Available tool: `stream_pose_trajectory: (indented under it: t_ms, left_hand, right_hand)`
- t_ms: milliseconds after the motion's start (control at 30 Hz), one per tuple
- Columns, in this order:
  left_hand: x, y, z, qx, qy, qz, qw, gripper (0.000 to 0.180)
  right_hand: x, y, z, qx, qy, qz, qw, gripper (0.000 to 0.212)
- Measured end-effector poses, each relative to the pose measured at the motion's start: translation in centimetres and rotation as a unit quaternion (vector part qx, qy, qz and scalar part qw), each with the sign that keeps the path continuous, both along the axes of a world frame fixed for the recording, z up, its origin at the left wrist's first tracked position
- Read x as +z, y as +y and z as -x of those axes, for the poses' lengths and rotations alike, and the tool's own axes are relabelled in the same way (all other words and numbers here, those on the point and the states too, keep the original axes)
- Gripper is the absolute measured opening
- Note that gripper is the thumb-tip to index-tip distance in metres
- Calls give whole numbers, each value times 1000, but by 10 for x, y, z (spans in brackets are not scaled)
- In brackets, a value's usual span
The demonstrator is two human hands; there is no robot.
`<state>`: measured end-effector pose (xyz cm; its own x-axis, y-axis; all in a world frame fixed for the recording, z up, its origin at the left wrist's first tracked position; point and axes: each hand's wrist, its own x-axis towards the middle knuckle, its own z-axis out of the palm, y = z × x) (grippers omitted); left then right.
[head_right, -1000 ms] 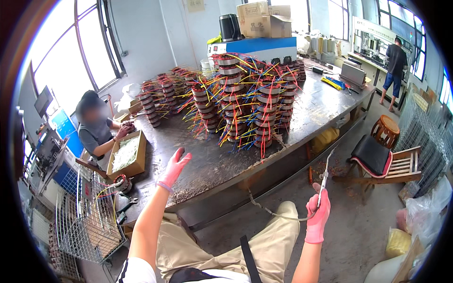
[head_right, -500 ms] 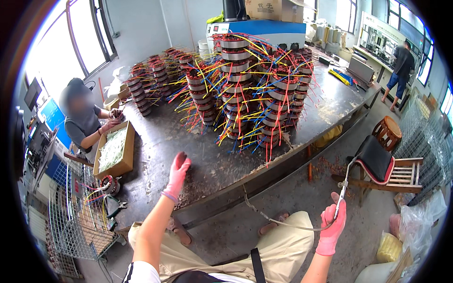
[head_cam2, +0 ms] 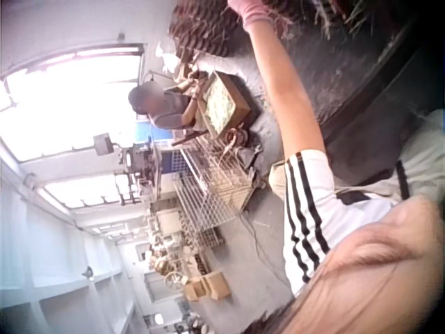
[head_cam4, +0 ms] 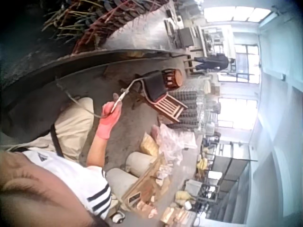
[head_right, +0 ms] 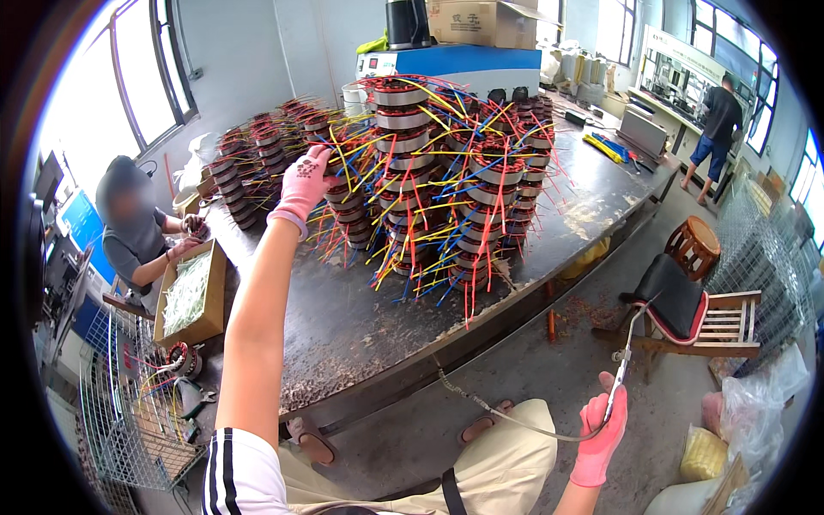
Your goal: The person uses a soldering torch to melt solder onto the wire connections of a motor component held by hand. They apply heat and solder to multiple wire ends and then place the completed part onto a large stack on the workbench.
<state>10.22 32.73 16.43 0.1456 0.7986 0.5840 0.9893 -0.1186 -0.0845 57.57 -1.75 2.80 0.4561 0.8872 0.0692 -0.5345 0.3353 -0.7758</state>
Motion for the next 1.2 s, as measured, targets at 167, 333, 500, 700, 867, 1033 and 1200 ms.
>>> stream_pose_trajectory:
  t_ms: [167,333,500,700,867,1033,1200]
  left_hand:
    - [-1,-2,14,10,0,-100,995,40]
    - [-2,-91,48,-104,-35,-129,985,36]
    - [-66,-240,70,-183,-111,24,976,40]
    - [-153,-345,103,-143,-102,237,955,40]
    - [-181,-360,136,-103,-101,210,967,33]
    - [-164,-360,124,6,-279,135,951,29]
    - [-177,-339,72,64,-227,159,959,67]
  right_hand:
    - [0,-3,-3,14,-4,-20,1000,45]
    - [6,-16,4,22,-14,-14,1000,44]
    - [12,-32,39,95,-31,7,995,42]
    - [6,-55,101,182,-89,70,977,42]
    - [4,-79,136,236,-88,97,963,44]
    - [3,-89,149,242,-123,125,954,42]
    - [-4,-80,166,287,-137,154,935,42]
